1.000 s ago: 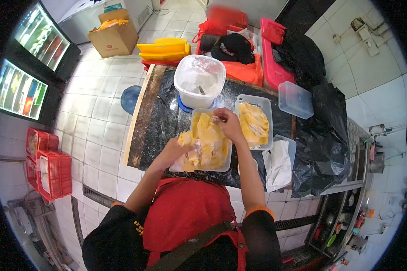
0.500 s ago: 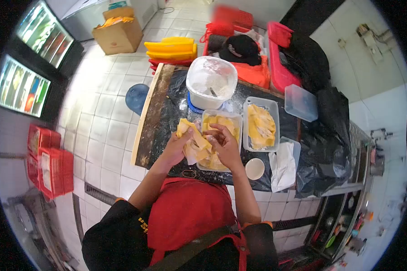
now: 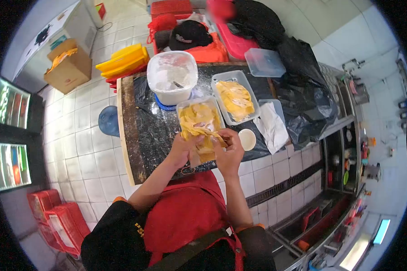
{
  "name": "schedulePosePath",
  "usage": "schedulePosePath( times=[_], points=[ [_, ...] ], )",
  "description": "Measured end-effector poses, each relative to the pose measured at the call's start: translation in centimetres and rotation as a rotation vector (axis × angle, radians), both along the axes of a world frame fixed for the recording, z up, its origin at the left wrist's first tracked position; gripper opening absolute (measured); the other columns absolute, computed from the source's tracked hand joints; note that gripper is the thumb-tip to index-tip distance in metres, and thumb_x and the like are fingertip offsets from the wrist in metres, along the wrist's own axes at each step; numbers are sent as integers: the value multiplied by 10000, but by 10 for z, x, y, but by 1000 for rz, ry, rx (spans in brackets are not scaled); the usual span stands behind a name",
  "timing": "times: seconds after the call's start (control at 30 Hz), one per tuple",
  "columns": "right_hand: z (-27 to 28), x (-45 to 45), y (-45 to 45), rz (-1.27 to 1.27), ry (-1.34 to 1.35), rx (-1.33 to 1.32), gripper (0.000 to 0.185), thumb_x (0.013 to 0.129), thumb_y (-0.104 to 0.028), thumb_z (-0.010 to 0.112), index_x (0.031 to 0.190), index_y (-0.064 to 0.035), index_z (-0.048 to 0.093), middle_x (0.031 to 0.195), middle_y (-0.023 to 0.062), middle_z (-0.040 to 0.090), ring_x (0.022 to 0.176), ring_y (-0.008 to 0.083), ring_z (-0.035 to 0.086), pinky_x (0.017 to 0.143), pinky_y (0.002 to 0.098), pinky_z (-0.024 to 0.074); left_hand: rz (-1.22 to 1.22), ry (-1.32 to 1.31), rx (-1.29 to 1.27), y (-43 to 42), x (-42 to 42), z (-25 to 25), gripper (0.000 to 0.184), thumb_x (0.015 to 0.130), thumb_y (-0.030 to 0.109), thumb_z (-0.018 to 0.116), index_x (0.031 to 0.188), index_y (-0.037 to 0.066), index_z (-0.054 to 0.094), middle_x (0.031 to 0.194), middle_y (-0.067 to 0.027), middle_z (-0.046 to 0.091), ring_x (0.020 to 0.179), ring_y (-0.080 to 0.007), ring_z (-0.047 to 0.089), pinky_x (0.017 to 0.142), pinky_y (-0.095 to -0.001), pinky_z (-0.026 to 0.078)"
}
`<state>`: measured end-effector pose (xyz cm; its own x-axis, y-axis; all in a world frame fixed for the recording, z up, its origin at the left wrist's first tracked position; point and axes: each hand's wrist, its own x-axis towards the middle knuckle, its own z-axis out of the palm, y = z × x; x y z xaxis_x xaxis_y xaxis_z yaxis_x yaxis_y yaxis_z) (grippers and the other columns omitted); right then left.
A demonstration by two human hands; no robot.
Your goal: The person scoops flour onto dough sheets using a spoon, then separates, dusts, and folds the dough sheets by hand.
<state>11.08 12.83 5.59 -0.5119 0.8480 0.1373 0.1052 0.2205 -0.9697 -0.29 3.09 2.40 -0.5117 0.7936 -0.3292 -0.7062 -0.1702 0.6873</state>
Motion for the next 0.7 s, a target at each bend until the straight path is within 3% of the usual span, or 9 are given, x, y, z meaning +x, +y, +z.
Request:
schedulePosePath(
  times=[0.13,0.2,0.27,0.33,0.43,0.5,0.53,0.67,0.7],
  points=[
    [-4,21,-2,7,199,-239,317,832,15,717,1114,-18,577,974,63,643,878,140,643,790,261,514,-71,-56,-37,-9,2,-1,354,879,25,689,1218,6,587,1117,-63,672,979,-162,666,859,-317,545],
    [1,24,-1,42,203,-203,336,835,9,722,1133,-21,569,954,60,647,874,121,630,791,247,504,-180,154,-125,-13,-1,-1,330,873,3,674,1195,-12,599,1099,-69,684,981,-169,671,862,-327,546],
    [9,24,4,93,-6,-215,303,846,11,719,1114,-20,579,937,46,647,866,103,614,790,237,496,-207,195,-136,-11,-1,2,327,870,0,673,1189,-14,602,1094,-71,686,980,-170,671,864,-328,547],
    [10,20,11,26,79,-210,277,853,7,717,1095,-18,585,931,39,647,856,100,610,786,236,494,-225,239,-145,-7,-1,8,324,867,-3,673,1183,-17,604,1089,-72,689,980,-170,672,866,-329,547],
    [2,17,25,-29,212,-231,225,866,4,710,1058,-16,594,927,29,646,839,93,605,775,233,493,-143,164,-113,2,3,14,360,859,16,692,1203,-11,591,1116,-75,678,991,-174,669,859,-336,553],
    [1,16,30,-9,253,-299,196,865,-5,716,1021,-19,597,924,26,643,822,87,599,760,228,493,-112,-108,13,8,8,9,411,861,51,711,1239,-1,559,1146,-91,660,1008,-187,664,854,-353,561],
    [1,16,32,-2,253,-299,196,865,-5,716,1021,-19,597,924,26,643,822,87,599,760,228,493,-105,-107,14,16,11,7,411,861,51,711,1239,-1,559,1146,-91,660,1008,-187,664,854,-353,561],
    [-26,31,51,79,98,-353,258,839,-29,745,1054,-23,602,967,55,654,874,105,623,751,232,502,27,-79,-100,49,27,-21,494,892,81,670,1337,71,457,1199,-100,621,1039,-273,658,896,-425,572],
    [-30,39,60,71,-50,-109,285,832,-52,751,1076,-30,605,1017,89,655,920,152,635,787,261,509,81,-173,-74,51,26,-26,484,892,86,673,1329,75,466,1200,-102,622,1042,-276,658,888,-429,576]
  ],
)
